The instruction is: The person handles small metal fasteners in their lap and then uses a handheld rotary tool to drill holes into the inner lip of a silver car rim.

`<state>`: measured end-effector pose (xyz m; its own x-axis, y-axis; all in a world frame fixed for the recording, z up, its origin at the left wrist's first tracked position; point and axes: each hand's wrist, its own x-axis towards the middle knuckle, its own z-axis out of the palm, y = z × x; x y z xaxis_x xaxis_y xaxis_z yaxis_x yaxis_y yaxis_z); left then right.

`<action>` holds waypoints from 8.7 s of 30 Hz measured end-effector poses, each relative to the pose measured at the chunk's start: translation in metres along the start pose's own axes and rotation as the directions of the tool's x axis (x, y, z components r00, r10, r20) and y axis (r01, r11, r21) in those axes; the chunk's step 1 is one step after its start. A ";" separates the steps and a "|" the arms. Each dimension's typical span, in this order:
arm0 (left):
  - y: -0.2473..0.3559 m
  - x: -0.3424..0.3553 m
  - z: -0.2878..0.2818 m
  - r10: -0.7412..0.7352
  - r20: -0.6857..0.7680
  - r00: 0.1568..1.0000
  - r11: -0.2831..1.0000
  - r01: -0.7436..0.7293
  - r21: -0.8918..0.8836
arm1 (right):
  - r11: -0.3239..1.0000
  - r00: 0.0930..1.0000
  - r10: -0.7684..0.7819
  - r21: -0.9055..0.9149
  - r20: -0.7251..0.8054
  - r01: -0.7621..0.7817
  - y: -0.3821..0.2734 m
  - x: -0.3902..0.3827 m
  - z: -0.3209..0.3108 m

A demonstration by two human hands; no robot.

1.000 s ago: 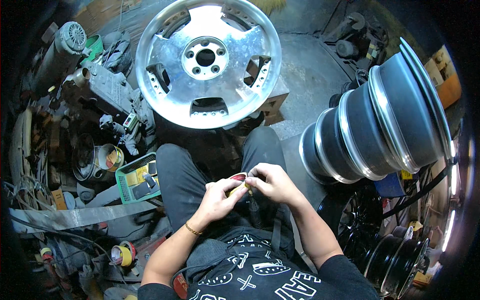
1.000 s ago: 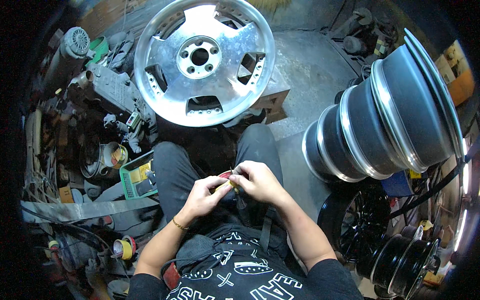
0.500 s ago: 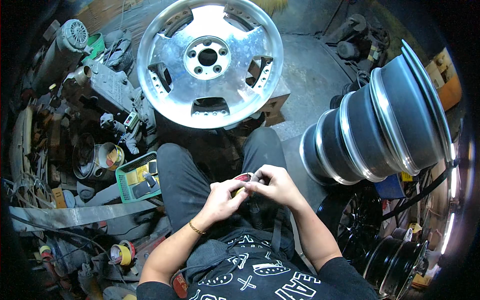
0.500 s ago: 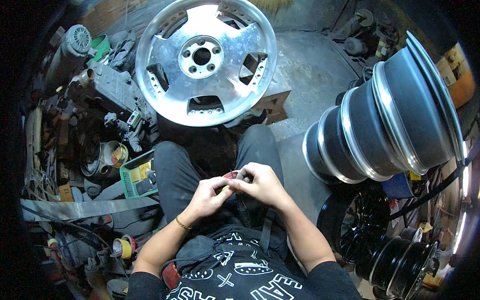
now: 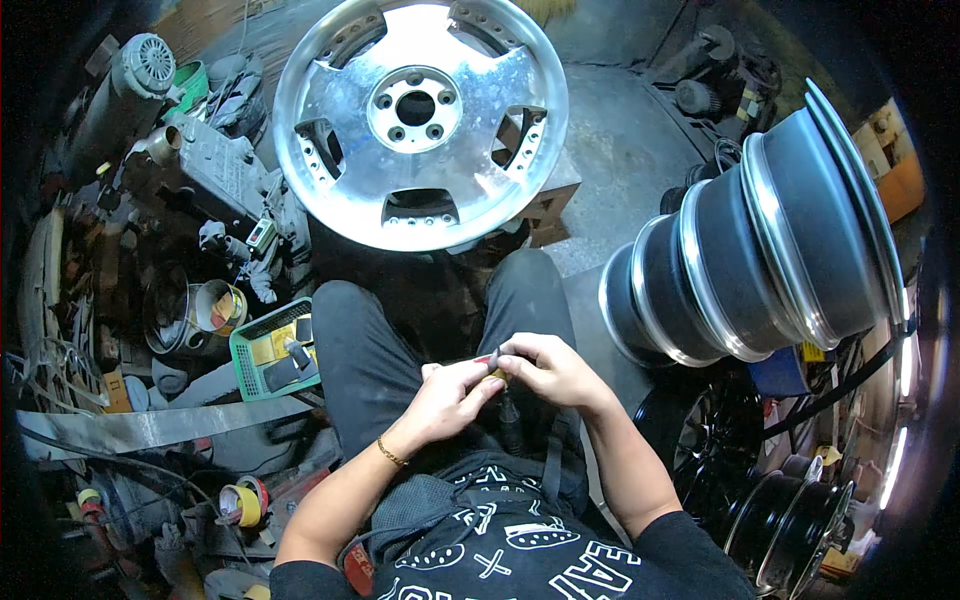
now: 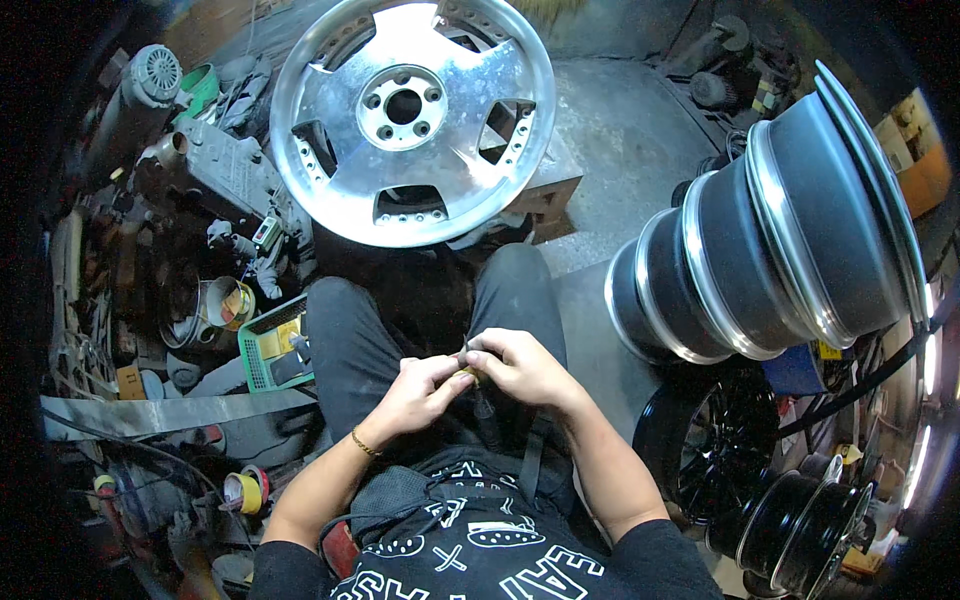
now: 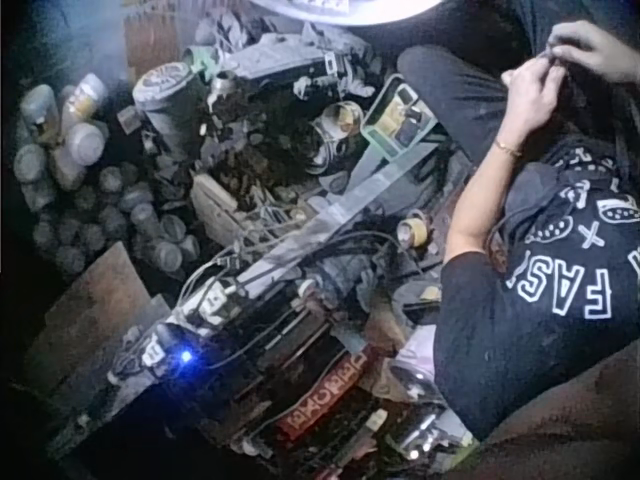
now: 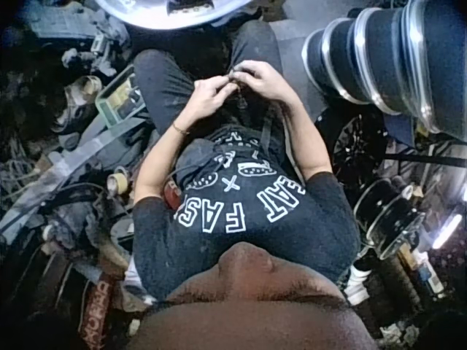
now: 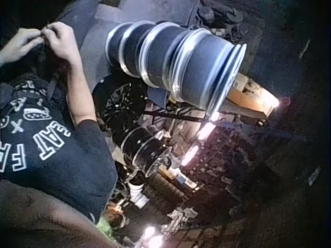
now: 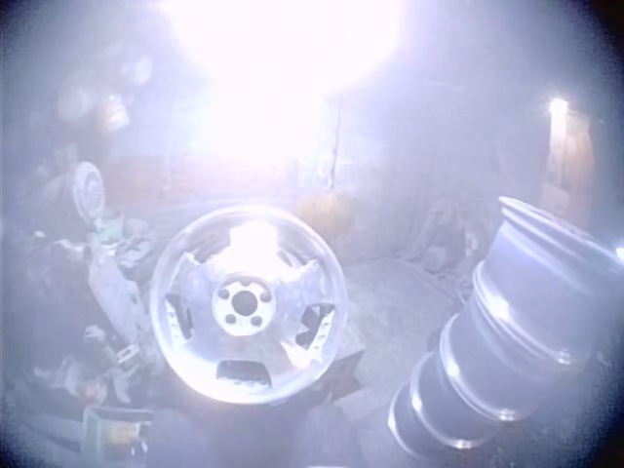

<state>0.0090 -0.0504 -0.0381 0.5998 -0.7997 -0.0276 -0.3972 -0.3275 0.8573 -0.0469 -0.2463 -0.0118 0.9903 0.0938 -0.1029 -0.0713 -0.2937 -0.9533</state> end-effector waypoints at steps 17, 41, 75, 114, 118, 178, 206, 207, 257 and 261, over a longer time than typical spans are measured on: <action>-0.007 0.001 0.002 0.045 -0.009 0.999 0.999 -0.046 -0.017 | 0.997 1.000 0.022 0.080 -0.015 -0.021 0.009 0.002 -0.003; -0.003 -0.003 -0.004 0.003 -0.099 0.995 0.991 0.010 0.131 | 0.989 0.986 0.100 -0.091 -0.135 -0.113 -0.006 0.003 0.007; 0.024 -0.149 -0.069 0.039 -0.688 0.724 0.693 0.477 0.541 | 0.879 0.970 0.208 0.458 -0.126 -0.129 0.036 -0.029 0.039; 0.034 -0.044 -0.040 -0.268 -0.120 0.956 0.670 0.096 -0.736 | 0.980 0.982 -0.149 0.115 -0.113 0.162 -0.038 -0.041 0.055; 0.040 -0.044 -0.038 -0.277 -0.248 0.928 0.713 0.026 -0.700 | 0.980 0.977 -0.177 0.071 -0.122 0.187 -0.044 -0.036 0.058; 0.024 -0.030 -0.037 -0.017 -0.242 0.970 0.389 -0.216 -0.895 | 0.558 0.943 0.000 0.782 0.333 -0.276 -0.050 -0.026 0.070; 0.034 -0.035 -0.040 -0.066 -0.282 0.957 0.371 -0.239 -0.897 | 0.317 0.833 -0.081 0.807 0.547 -0.499 -0.041 -0.027 0.065; 0.034 -0.035 -0.040 -0.137 -0.276 0.951 0.312 -0.223 -0.924 | 0.429 0.892 -0.021 0.810 0.452 -0.401 -0.044 -0.027 0.065; 0.013 -0.047 -0.049 -0.167 -0.300 0.939 0.475 -0.190 -0.859 | 0.903 0.987 -0.163 0.403 0.008 0.146 -0.050 -0.011 0.087; 0.009 -0.041 -0.042 -0.024 -0.339 0.941 0.336 -0.312 -0.889 | 0.927 0.969 -0.244 0.303 0.045 0.219 -0.034 -0.009 0.090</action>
<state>0.0099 0.0012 -0.0079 0.8089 -0.5739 0.1276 0.2972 0.5864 0.7535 -0.0645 -0.1511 -0.0040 0.9713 0.2054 0.1200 0.1150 0.0362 -0.9927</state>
